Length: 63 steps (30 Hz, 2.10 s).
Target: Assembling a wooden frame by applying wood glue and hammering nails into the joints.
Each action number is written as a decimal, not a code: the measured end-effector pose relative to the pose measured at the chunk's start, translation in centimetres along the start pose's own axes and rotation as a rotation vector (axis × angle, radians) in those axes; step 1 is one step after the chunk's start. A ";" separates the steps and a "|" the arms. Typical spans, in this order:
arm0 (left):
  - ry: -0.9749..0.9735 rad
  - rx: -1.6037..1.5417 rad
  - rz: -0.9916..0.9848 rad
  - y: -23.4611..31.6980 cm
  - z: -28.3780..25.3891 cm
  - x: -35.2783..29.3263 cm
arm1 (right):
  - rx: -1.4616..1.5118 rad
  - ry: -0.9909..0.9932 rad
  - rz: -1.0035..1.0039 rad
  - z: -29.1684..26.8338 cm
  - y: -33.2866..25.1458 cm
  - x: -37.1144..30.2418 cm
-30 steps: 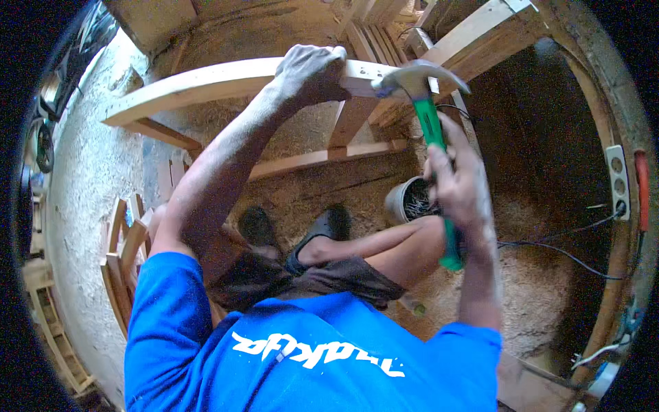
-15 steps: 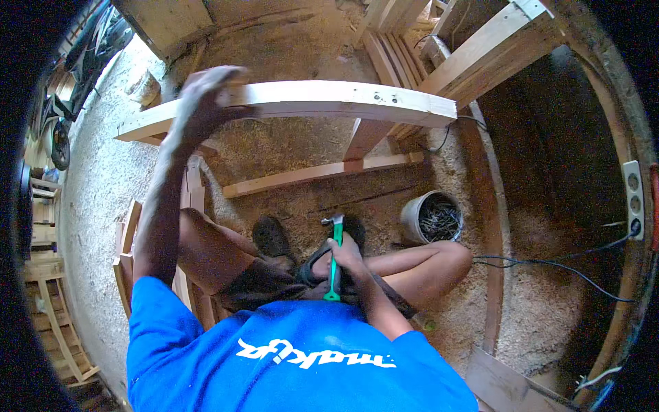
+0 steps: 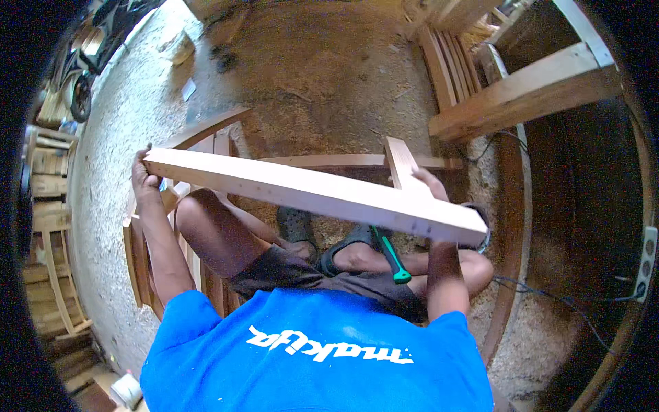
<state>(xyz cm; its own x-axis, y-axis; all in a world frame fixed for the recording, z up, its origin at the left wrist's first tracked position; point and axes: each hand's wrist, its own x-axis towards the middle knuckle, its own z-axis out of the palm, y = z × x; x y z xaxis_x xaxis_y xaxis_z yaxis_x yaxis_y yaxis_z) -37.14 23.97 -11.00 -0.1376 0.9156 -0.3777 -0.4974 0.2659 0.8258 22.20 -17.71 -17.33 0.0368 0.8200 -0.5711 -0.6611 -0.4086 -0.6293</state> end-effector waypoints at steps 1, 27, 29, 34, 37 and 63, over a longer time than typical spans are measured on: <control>0.028 -0.028 0.012 -0.3 -0.7 -0.4 | -0.123 0.070 -0.073 0.8 0.4 -0.5; -0.720 1.147 0.583 10.8 -0.6 -6.4 | -0.935 0.469 -0.819 2.6 -15.8 -15.0; -0.727 1.081 0.442 8.2 1.6 -8.7 | -0.588 0.271 -0.772 0.4 -14.7 -12.0; -0.661 1.296 0.386 3.4 5.2 -13.6 | -1.014 0.444 -0.756 -4.2 -14.2 -8.7; -0.622 1.310 0.354 1.8 6.3 -14.5 | -0.971 0.457 -0.690 -6.6 -14.0 -7.7; -0.524 1.439 1.414 -4.0 11.9 -20.8 | -1.671 1.219 0.426 -8.9 4.5 -30.9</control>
<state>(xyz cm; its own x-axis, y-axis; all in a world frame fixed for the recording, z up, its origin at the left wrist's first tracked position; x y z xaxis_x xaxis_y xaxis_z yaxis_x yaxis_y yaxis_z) -22.13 7.44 -1.44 0.5905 0.5657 0.5756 0.6116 -0.7790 0.1382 24.73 -48.40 -7.21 0.9112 0.2721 -0.3093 0.3507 -0.9062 0.2362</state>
